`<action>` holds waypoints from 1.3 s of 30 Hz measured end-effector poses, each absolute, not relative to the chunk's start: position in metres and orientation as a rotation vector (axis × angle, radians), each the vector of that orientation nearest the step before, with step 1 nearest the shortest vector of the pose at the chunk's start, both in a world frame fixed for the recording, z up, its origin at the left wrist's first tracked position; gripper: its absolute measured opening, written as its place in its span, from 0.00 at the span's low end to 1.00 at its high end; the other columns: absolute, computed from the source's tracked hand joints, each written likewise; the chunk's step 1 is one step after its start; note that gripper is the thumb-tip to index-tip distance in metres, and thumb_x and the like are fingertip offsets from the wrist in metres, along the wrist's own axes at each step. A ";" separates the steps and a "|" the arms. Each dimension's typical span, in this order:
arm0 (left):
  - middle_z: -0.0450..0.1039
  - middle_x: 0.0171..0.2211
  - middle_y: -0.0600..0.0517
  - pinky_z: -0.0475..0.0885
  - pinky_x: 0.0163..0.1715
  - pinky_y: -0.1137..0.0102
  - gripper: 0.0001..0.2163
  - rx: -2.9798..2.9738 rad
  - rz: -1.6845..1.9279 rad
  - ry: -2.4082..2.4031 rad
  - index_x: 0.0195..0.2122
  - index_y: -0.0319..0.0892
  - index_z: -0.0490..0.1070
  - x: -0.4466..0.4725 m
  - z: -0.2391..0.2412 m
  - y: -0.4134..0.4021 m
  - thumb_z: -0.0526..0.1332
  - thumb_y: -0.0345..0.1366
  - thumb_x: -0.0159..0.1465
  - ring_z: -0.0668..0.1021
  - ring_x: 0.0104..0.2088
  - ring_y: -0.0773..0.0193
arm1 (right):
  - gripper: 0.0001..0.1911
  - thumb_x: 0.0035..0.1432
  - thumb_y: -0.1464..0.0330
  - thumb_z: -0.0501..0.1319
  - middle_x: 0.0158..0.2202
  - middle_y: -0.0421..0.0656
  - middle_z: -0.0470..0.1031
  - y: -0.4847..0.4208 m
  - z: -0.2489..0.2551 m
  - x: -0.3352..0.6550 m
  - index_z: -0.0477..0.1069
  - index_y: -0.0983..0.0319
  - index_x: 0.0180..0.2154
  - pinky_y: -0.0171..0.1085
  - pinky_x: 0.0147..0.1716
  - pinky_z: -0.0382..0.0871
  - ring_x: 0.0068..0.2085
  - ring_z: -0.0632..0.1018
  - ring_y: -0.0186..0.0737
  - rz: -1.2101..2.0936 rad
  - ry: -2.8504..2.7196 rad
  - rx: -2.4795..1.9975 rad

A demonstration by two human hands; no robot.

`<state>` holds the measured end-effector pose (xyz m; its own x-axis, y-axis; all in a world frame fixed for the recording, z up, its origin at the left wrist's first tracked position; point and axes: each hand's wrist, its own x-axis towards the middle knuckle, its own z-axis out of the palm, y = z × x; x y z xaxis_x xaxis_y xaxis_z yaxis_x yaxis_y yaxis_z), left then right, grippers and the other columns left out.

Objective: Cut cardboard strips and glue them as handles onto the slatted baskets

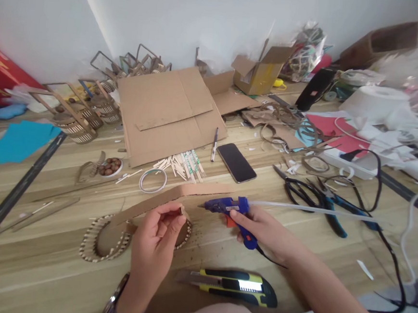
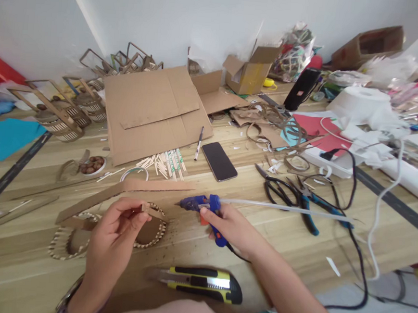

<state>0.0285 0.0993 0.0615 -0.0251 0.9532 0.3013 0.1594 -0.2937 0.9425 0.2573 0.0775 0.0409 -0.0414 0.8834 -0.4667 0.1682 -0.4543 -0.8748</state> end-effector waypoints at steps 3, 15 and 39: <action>0.81 0.32 0.54 0.78 0.34 0.80 0.05 1.525 1.400 1.188 0.36 0.43 0.75 0.029 0.061 0.099 0.66 0.34 0.59 0.83 0.32 0.69 | 0.26 0.54 0.45 0.59 0.26 0.43 0.74 0.079 0.042 0.271 0.72 0.63 0.32 0.36 0.25 0.66 0.25 0.74 0.38 1.503 -1.285 -1.700; 0.79 0.33 0.52 0.78 0.35 0.75 0.06 1.571 1.347 1.210 0.36 0.42 0.74 0.028 0.061 0.100 0.65 0.37 0.60 0.82 0.32 0.66 | 0.14 0.64 0.58 0.55 0.26 0.41 0.74 0.064 0.079 0.276 0.73 0.59 0.33 0.36 0.26 0.65 0.25 0.73 0.38 0.193 -1.714 -1.822; 0.81 0.34 0.49 0.79 0.37 0.69 0.07 1.571 1.275 1.233 0.36 0.41 0.75 0.029 0.061 0.098 0.64 0.37 0.60 0.83 0.35 0.61 | 0.07 0.66 0.70 0.57 0.34 0.43 0.78 0.085 0.067 0.198 0.73 0.59 0.42 0.38 0.36 0.70 0.38 0.76 0.41 0.358 -1.840 -1.225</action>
